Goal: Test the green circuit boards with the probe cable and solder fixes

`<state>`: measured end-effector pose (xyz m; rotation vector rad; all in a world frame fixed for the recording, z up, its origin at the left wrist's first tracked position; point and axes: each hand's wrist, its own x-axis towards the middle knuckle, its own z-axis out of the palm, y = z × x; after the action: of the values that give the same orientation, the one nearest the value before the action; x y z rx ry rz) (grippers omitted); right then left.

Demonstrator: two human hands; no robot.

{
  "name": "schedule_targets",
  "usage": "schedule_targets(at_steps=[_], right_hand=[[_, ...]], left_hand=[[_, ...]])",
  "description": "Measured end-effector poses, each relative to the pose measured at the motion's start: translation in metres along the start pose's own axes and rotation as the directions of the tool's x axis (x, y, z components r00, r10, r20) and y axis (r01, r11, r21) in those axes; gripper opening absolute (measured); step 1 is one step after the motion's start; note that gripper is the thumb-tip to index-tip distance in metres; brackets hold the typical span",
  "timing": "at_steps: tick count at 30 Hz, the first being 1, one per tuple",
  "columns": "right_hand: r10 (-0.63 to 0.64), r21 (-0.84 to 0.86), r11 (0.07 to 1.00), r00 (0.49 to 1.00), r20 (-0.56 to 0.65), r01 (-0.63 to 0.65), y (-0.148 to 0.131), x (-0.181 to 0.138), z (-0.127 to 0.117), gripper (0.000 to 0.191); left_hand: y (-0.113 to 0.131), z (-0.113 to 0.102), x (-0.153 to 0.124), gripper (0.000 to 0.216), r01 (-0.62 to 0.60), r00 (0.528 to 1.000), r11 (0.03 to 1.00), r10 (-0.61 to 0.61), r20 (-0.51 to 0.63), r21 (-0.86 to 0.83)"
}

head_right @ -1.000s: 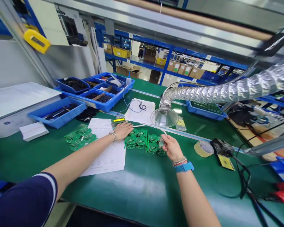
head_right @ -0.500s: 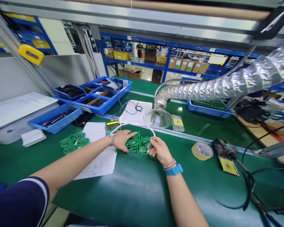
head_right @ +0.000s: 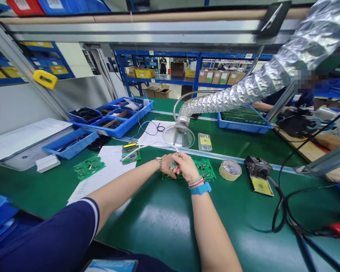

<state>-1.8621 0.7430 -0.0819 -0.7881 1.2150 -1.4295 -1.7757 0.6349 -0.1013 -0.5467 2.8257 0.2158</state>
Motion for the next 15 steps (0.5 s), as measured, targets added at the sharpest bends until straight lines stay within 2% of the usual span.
schedule_targets(at_steps=[3,8,11,15], right_hand=[[0.021,-0.012,1.000,0.999,0.028,-0.021,0.002,0.003,-0.005,0.025],[0.057,-0.048,0.998,0.992,0.115,-0.051,0.003,0.000,-0.005,0.023],[0.052,-0.044,0.998,0.988,0.143,-0.047,0.001,-0.003,-0.002,0.027],[0.073,-0.060,0.996,0.983,0.167,-0.064,0.015,0.001,0.010,0.032]], left_hand=[[0.005,-0.003,0.007,0.081,-0.045,0.999,0.999,0.045,-0.019,-0.007],[-0.001,-0.006,-0.012,0.074,-0.054,0.980,0.998,0.050,-0.195,-0.017],[-0.012,-0.004,-0.053,0.079,-0.079,0.961,0.997,0.075,-0.267,-0.007],[-0.025,0.023,-0.129,0.078,-0.110,0.967,0.994,0.110,-0.229,0.011]])
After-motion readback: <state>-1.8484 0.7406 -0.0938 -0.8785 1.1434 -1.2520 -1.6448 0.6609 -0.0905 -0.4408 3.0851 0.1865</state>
